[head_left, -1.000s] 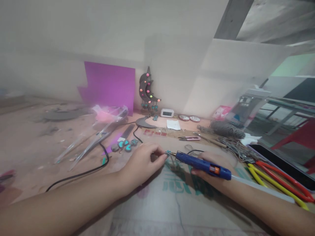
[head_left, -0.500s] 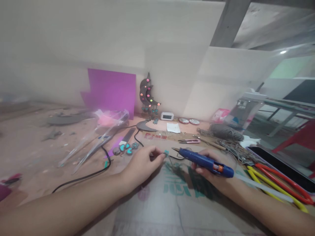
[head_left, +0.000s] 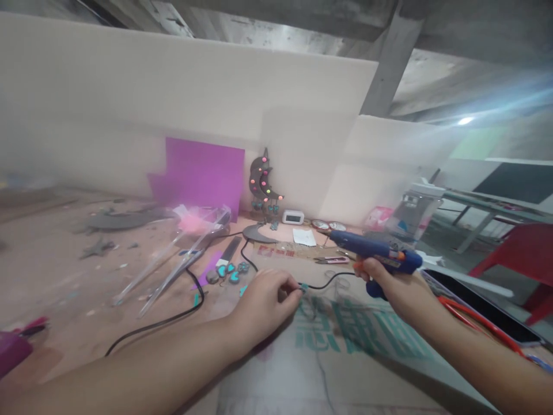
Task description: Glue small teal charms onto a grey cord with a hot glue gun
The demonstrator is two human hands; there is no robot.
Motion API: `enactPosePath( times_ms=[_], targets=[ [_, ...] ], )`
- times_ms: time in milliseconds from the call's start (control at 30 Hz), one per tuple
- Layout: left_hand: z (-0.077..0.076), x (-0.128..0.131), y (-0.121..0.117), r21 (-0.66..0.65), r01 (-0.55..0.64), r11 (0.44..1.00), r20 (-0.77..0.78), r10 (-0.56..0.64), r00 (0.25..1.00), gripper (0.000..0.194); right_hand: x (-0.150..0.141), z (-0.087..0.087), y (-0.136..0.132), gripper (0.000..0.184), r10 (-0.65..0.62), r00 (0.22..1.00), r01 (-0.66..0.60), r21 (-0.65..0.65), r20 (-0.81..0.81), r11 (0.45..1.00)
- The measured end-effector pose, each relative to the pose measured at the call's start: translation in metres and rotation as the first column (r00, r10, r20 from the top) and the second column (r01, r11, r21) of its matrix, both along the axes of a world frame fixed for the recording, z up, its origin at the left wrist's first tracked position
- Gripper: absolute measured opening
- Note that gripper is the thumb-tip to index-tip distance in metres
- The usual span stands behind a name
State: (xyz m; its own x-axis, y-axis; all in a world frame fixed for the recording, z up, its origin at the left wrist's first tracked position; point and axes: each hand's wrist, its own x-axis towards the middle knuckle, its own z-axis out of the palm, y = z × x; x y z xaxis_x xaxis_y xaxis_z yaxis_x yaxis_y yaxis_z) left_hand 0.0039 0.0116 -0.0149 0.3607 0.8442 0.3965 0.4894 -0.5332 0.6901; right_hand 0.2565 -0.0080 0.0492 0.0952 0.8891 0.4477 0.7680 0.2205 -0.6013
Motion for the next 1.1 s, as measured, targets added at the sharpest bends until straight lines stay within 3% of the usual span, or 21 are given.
enactPosePath(
  times_ms=[100,167,300,467,533,600,800,967,1100],
  targets=[
    [0.000,0.001,0.000,0.016,0.003,1.000,-0.005,-0.003,1.000,0.009,-0.015,0.024,0.010,0.042,0.105,0.994,-0.105,-0.023,0.017,0.994],
    [0.000,0.001,0.000,0.021,0.004,1.000,-0.010,-0.003,1.000,0.009,-0.025,0.038,0.021,0.031,0.179,0.984,-0.179,-0.022,0.013,0.984],
    [0.001,0.001,0.000,0.033,-0.001,0.999,-0.020,0.002,1.000,0.010,-0.034,0.052,0.063,0.036,0.274,0.962,-0.274,0.015,-0.012,0.962],
    [0.000,0.002,0.001,0.050,-0.022,0.999,-0.047,0.024,0.999,0.011,-0.023,0.041,0.142,0.024,0.108,0.990,-0.091,-0.186,0.086,0.978],
    [0.000,0.002,0.001,0.047,-0.022,0.999,-0.051,0.025,0.998,0.012,-0.015,0.029,0.167,0.019,0.061,0.994,-0.038,-0.238,0.091,0.971],
    [0.000,0.002,0.000,0.039,-0.013,0.999,-0.045,0.014,0.999,0.011,-0.007,0.013,0.181,0.028,0.044,0.996,-0.018,-0.297,0.083,0.955],
    [0.000,0.002,0.001,0.024,0.001,1.000,-0.022,0.000,1.000,0.011,0.007,-0.027,0.186,0.037,0.038,0.995,0.002,-0.406,0.091,0.914],
    [0.002,0.002,0.002,0.003,0.002,1.000,-0.026,-0.002,1.000,0.013,0.017,-0.021,0.179,0.037,0.066,0.982,0.009,-0.395,0.175,0.919],
    [0.002,0.001,0.003,-0.012,-0.004,1.000,-0.025,0.004,1.000,0.014,0.023,-0.013,0.150,0.042,0.051,0.962,0.016,-0.242,0.267,0.970]
  ],
)
